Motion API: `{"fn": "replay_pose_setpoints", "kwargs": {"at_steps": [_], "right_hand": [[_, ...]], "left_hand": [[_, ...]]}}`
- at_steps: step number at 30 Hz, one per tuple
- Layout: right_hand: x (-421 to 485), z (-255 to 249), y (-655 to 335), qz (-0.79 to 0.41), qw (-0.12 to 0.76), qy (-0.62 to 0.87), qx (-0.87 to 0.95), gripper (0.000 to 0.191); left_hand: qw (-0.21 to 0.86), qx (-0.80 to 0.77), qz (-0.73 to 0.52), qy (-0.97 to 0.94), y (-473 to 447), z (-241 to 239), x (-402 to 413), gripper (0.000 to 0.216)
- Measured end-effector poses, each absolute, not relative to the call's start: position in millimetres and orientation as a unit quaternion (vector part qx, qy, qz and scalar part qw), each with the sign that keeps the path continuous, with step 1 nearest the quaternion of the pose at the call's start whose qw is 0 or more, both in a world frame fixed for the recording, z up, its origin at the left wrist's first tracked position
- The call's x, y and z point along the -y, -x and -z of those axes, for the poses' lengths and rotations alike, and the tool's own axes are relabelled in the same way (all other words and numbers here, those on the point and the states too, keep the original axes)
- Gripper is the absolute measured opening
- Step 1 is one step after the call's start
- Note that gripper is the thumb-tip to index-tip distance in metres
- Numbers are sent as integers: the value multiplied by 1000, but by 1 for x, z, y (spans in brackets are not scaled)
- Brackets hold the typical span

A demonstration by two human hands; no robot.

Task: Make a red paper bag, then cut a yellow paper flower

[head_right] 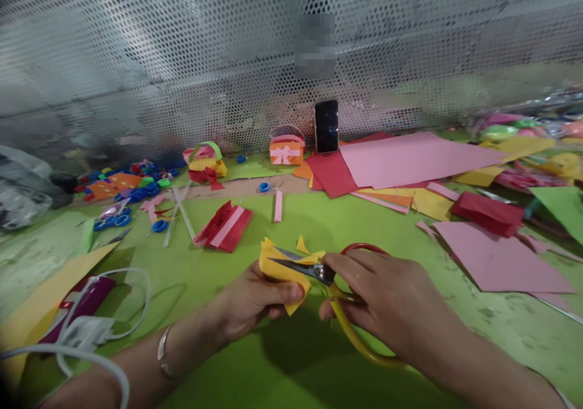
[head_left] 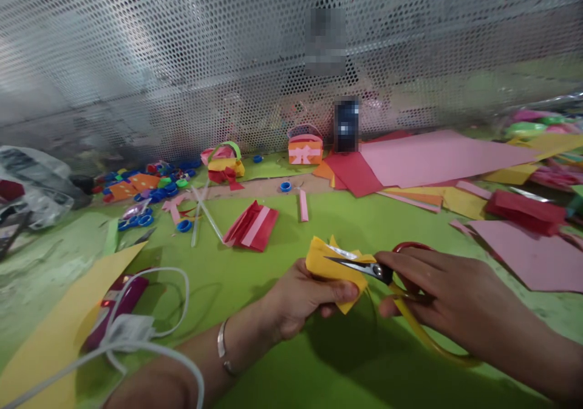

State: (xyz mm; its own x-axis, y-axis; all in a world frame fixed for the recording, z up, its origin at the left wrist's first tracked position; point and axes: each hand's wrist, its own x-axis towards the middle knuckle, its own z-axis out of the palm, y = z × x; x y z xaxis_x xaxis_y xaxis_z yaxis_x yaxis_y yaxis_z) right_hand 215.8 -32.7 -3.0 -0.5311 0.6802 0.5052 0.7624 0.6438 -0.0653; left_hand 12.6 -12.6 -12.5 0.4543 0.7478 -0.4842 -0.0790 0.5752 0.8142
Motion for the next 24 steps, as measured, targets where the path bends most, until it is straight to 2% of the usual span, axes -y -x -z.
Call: {"fn": "replay_pose_setpoints", "kwargs": {"at_steps": [7,13,19,21,24], "right_hand": [[32,3,-220,101,229,408,878,52],[33,7,-219,96,236,394,883,44],[31,8,-227,117,209,405,882,51],[30,7,-230,91,212,440,868,54],[29,4,-231,-42,223,541,810,44]], "left_hand": [[768,-435,-258,-392,-10,15,11,29],[765,-426,-234,-423,-10,21,11,28],[728,-456,-219,-463,-9,20,9,23],[720,-465,-212,-470,-8,19,8,23],[716,-478,-201,-467,-8,20,8,25]]}}
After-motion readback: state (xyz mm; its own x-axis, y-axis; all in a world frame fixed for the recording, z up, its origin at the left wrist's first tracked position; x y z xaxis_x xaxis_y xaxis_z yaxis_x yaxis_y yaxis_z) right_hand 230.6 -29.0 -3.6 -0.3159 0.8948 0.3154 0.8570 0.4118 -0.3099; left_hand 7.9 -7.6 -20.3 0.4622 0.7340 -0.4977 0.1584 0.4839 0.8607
